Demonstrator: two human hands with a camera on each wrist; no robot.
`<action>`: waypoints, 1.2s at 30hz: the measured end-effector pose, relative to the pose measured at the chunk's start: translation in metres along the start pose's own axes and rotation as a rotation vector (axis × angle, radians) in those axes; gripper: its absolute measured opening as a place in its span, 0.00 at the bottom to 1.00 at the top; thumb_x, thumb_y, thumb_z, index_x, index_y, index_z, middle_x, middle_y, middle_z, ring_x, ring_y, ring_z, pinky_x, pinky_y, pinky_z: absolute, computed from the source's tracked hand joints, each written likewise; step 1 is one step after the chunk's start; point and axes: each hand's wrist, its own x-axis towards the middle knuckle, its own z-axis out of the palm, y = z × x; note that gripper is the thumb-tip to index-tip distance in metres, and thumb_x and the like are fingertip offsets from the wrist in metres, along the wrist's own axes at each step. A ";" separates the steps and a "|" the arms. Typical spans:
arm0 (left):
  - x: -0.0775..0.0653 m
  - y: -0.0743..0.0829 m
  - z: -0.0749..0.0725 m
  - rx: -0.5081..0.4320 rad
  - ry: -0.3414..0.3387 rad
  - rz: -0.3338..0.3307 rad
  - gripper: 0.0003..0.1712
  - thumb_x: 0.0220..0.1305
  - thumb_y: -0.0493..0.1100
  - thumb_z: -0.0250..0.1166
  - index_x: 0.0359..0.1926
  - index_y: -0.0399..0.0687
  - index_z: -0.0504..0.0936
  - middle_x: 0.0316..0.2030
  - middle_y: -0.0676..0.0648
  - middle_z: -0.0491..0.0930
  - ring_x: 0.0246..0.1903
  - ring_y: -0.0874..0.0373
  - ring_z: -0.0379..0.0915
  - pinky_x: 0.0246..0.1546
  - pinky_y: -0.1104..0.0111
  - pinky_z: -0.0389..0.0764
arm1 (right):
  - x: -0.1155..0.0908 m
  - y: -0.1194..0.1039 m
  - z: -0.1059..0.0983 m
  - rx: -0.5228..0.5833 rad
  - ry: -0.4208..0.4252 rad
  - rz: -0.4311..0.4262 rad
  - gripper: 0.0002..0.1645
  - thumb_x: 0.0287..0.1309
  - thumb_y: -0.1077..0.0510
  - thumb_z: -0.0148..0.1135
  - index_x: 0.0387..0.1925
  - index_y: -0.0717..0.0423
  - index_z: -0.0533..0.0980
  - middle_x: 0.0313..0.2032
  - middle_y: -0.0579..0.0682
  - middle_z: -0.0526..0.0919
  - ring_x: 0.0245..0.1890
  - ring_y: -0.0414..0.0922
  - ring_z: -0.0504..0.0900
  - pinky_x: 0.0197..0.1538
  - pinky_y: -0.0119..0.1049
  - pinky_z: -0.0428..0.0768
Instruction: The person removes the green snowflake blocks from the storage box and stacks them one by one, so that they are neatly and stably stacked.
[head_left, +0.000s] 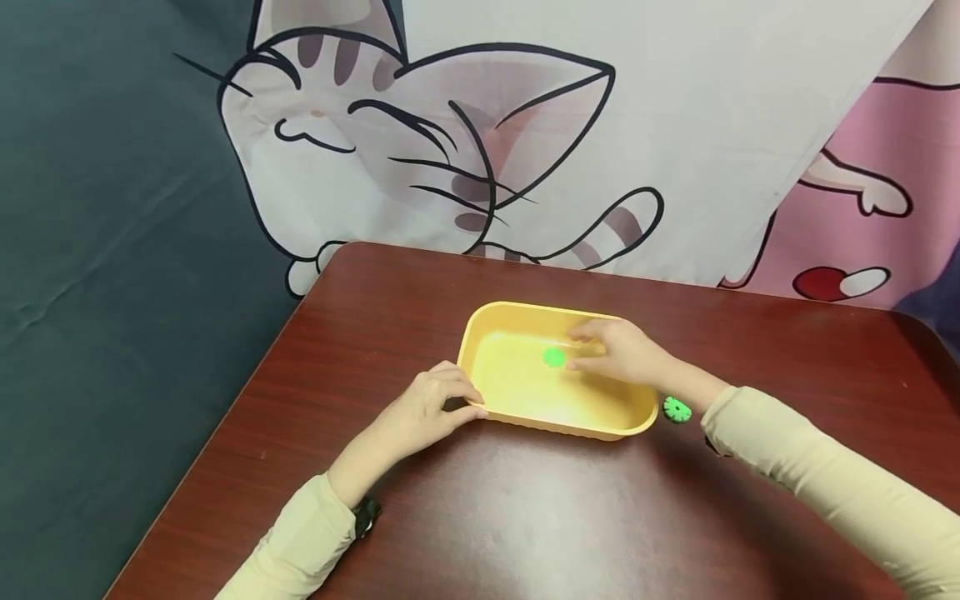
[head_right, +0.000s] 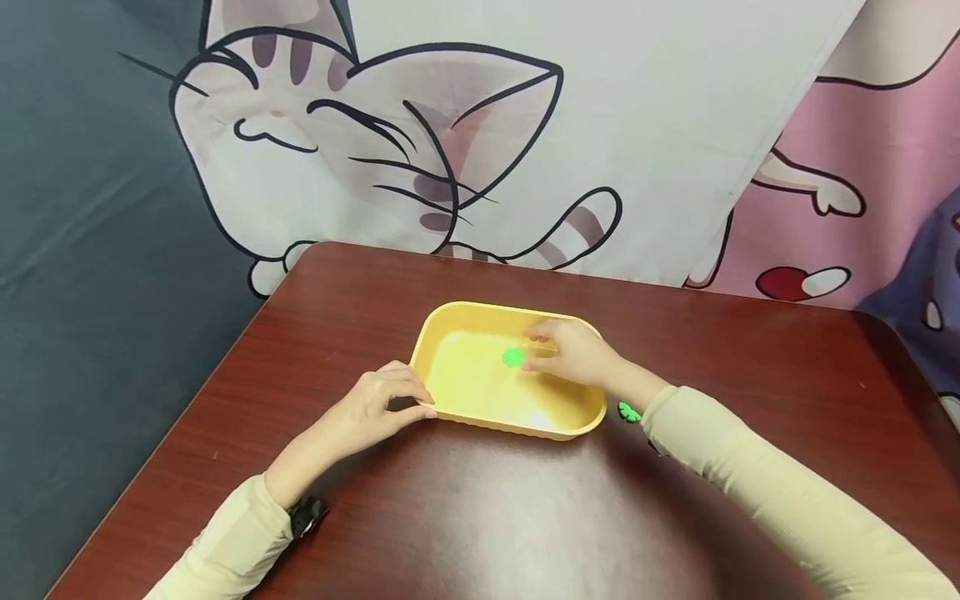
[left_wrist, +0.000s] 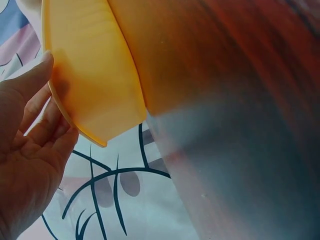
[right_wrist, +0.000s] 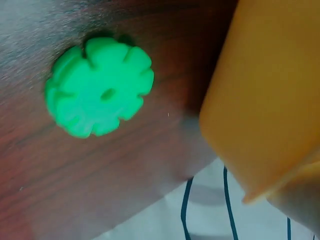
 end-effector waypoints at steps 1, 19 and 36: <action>0.000 0.000 0.000 -0.001 -0.001 -0.001 0.04 0.53 0.44 0.71 0.29 0.50 0.85 0.29 0.57 0.80 0.36 0.63 0.71 0.38 0.73 0.75 | 0.002 -0.001 0.003 -0.002 -0.001 -0.008 0.32 0.45 0.46 0.72 0.49 0.61 0.78 0.46 0.52 0.82 0.46 0.47 0.80 0.51 0.43 0.76; 0.000 0.000 0.001 -0.004 0.007 0.015 0.05 0.53 0.44 0.70 0.30 0.49 0.85 0.29 0.56 0.80 0.36 0.63 0.71 0.39 0.73 0.75 | 0.015 -0.003 0.029 0.025 0.011 -0.034 0.23 0.43 0.52 0.74 0.41 0.61 0.82 0.33 0.49 0.81 0.32 0.42 0.75 0.38 0.35 0.74; 0.000 -0.001 0.002 -0.002 0.036 0.038 0.05 0.51 0.44 0.71 0.29 0.48 0.85 0.29 0.56 0.81 0.37 0.62 0.72 0.40 0.73 0.75 | 0.014 -0.008 0.031 0.002 -0.049 -0.027 0.17 0.50 0.54 0.70 0.39 0.60 0.78 0.35 0.49 0.79 0.37 0.44 0.78 0.43 0.38 0.77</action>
